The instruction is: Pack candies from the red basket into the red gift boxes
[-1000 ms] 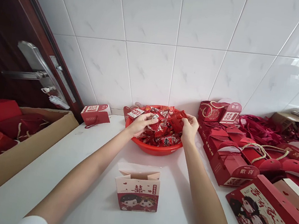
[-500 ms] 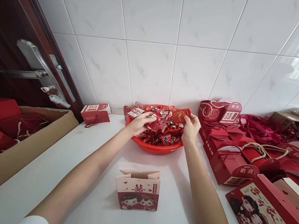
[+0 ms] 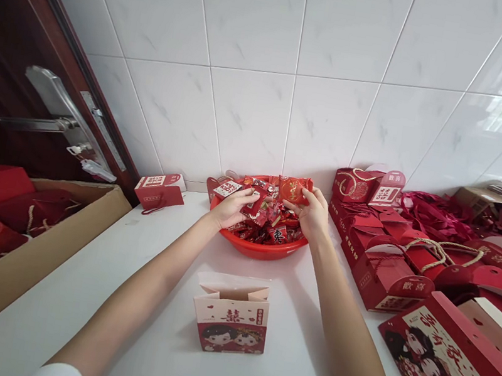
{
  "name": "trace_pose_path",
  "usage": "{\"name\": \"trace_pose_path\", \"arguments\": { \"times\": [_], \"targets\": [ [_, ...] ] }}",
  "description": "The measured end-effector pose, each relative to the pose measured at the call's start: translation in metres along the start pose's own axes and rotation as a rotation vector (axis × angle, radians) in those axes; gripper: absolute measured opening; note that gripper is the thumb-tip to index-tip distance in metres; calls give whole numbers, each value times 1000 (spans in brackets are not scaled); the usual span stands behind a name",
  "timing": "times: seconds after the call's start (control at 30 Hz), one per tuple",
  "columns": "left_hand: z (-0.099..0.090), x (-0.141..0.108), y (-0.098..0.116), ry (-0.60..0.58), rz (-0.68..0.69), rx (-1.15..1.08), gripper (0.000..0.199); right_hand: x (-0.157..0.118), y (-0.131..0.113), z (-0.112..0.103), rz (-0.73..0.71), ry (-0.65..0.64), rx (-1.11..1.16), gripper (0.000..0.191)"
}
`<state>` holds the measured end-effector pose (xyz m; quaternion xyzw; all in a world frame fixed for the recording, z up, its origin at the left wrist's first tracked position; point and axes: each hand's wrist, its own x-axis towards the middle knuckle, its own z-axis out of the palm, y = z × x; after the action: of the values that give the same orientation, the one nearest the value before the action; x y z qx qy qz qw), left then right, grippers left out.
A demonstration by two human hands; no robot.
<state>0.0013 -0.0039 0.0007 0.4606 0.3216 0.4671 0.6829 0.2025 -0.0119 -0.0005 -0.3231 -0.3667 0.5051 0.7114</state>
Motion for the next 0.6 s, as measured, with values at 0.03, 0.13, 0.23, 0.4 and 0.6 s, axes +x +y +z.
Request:
{"name": "trace_pose_path", "arguments": {
  "times": [0.03,0.13,0.23,0.4,0.6],
  "targets": [
    [0,0,0,-12,1,2,27,-1,-2,1,3,-26,17,27],
    [0,-1,0,-56,21,7,27,-4,-8,4,18,-105,73,25],
    [1,-3,2,-91,50,9,20,-6,-8,6,32,-142,89,33],
    [3,-5,2,-84,58,-19,17,-10,-4,8,5,-170,13,40],
    [1,-2,1,-27,92,-33,26,-10,5,6,-119,-135,-152,38]
  ]
}}
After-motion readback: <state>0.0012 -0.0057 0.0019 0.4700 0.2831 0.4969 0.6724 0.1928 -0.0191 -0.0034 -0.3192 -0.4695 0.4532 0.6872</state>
